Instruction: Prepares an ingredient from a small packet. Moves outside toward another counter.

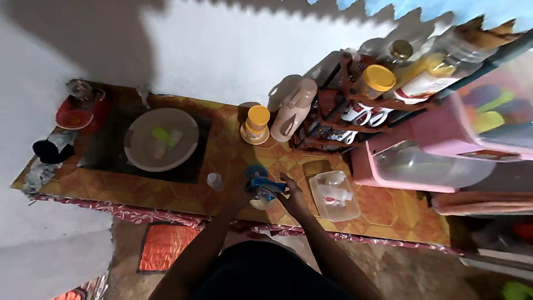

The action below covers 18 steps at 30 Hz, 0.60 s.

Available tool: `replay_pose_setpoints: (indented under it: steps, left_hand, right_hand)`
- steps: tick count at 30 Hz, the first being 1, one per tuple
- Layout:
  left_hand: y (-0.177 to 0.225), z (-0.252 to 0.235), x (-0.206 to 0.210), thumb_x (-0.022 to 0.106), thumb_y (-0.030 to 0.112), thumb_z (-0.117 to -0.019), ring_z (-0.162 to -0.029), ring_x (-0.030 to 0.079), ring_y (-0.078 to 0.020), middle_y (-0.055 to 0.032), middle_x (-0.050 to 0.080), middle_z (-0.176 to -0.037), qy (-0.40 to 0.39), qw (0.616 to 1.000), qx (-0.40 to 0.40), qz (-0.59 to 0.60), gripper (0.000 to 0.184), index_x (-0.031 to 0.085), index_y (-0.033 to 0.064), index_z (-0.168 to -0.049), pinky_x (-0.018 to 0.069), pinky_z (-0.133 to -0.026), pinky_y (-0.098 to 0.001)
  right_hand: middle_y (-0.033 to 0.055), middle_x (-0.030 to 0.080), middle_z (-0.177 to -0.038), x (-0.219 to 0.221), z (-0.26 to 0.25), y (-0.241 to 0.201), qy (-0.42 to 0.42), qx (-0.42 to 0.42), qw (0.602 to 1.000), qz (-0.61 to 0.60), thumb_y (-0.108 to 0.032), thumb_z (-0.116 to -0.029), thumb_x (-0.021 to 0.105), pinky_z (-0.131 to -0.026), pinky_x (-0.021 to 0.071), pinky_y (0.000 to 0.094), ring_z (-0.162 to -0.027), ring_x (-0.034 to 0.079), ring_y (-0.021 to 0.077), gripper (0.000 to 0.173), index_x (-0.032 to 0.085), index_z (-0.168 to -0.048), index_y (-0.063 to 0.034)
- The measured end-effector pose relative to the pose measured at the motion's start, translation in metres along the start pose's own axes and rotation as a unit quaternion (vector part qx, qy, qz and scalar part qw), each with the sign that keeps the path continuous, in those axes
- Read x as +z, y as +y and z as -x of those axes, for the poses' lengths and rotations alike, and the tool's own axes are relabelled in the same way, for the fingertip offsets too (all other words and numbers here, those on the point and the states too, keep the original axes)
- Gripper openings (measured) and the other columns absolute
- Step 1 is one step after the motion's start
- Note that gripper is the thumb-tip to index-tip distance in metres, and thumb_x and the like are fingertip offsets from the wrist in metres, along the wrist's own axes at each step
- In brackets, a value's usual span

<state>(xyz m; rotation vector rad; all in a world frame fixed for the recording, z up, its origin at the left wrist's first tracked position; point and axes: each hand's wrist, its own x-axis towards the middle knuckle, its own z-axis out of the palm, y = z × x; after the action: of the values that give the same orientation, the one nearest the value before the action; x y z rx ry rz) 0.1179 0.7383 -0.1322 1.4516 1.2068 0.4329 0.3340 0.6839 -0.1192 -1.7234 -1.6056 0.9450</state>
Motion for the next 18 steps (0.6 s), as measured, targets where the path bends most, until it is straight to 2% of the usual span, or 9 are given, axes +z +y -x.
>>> replay_pose_setpoints:
  steps: [2,4,6,8,10,13,18]
  left_hand:
    - [0.003,0.004,-0.003,0.066,0.018,-0.1004,-0.126,0.061,-0.0265,-0.0219,0.058,-0.140,0.012,1.000,-0.028,0.007,0.060,0.041,0.0022,-0.153,0.0491,-0.108,-0.0407]
    - [0.004,0.007,-0.005,0.066,0.019,-0.1009,-0.129,0.059,-0.0279,-0.0236,0.057,-0.141,0.023,0.998,-0.050,0.005,0.062,0.039,-0.0011,-0.153,0.0469,-0.111,-0.0413]
    - [0.002,0.006,-0.008,0.067,0.022,-0.1007,-0.127,0.060,-0.0286,-0.0238,0.058,-0.140,0.032,0.997,-0.062,-0.012,0.063,0.039,-0.0011,-0.153,0.0474,-0.110,-0.0426]
    - [-0.001,0.004,-0.010,0.067,0.024,-0.1007,-0.125,0.061,-0.0298,-0.0243,0.059,-0.138,0.031,0.997,-0.062,-0.016,0.064,0.039,-0.0004,-0.153,0.0487,-0.109,-0.0443]
    - [-0.002,0.004,-0.012,0.066,0.024,-0.1012,-0.125,0.061,-0.0302,-0.0243,0.059,-0.138,0.029,0.997,-0.069,-0.014,0.064,0.038,0.0004,-0.153,0.0494,-0.108,-0.0455]
    - [-0.004,0.002,-0.012,0.065,0.024,-0.1017,-0.126,0.061,-0.0295,-0.0237,0.058,-0.139,0.037,0.996,-0.081,-0.002,0.062,0.039,-0.0005,-0.152,0.0491,-0.108,-0.0445]
    - [-0.008,-0.003,-0.016,0.062,0.022,-0.1037,-0.126,0.061,-0.0288,-0.0244,0.056,-0.140,0.027,0.997,-0.076,0.009,0.059,0.037,-0.0017,-0.152,0.0506,-0.107,-0.0429]
  right_hand:
    - [0.0218,0.055,-0.145,-0.001,0.001,-0.001,-0.017,0.047,0.999,-0.017,-0.009,-0.0904,0.076,-0.094,0.0572,0.0409,-0.119,0.064,0.0303,0.077,0.036,-0.156,0.0002]
    - [0.0208,0.056,-0.145,0.001,0.003,0.001,-0.043,0.098,0.994,-0.021,-0.008,-0.0906,0.076,-0.093,0.0568,0.0411,-0.119,0.065,0.0296,0.079,0.034,-0.158,-0.0020]
    - [0.0215,0.059,-0.141,0.007,0.002,0.011,-0.063,0.120,0.990,-0.026,-0.009,-0.0905,0.076,-0.095,0.0558,0.0414,-0.118,0.065,0.0301,0.070,0.044,-0.152,0.0008]
    - [0.0230,0.063,-0.134,0.015,0.000,0.021,-0.076,0.120,0.989,-0.035,-0.012,-0.0921,0.075,-0.101,0.0531,0.0420,-0.117,0.065,0.0308,0.054,0.057,-0.139,0.0054]
    - [0.0219,0.067,-0.127,0.021,-0.002,0.026,-0.084,0.128,0.987,-0.046,-0.014,-0.0941,0.074,-0.102,0.0521,0.0411,-0.114,0.067,0.0290,0.043,0.063,-0.131,0.0055]
    - [0.0192,0.072,-0.116,0.024,-0.007,0.023,-0.080,0.131,0.987,-0.043,-0.013,-0.0971,0.070,-0.100,0.0529,0.0412,-0.108,0.070,0.0264,0.030,0.069,-0.121,0.0046]
    - [0.0196,0.073,-0.110,0.022,-0.015,0.024,-0.099,0.101,0.990,0.006,-0.015,-0.1003,0.064,-0.099,0.0519,0.0441,-0.105,0.069,0.0279,0.024,0.072,-0.112,0.0045]
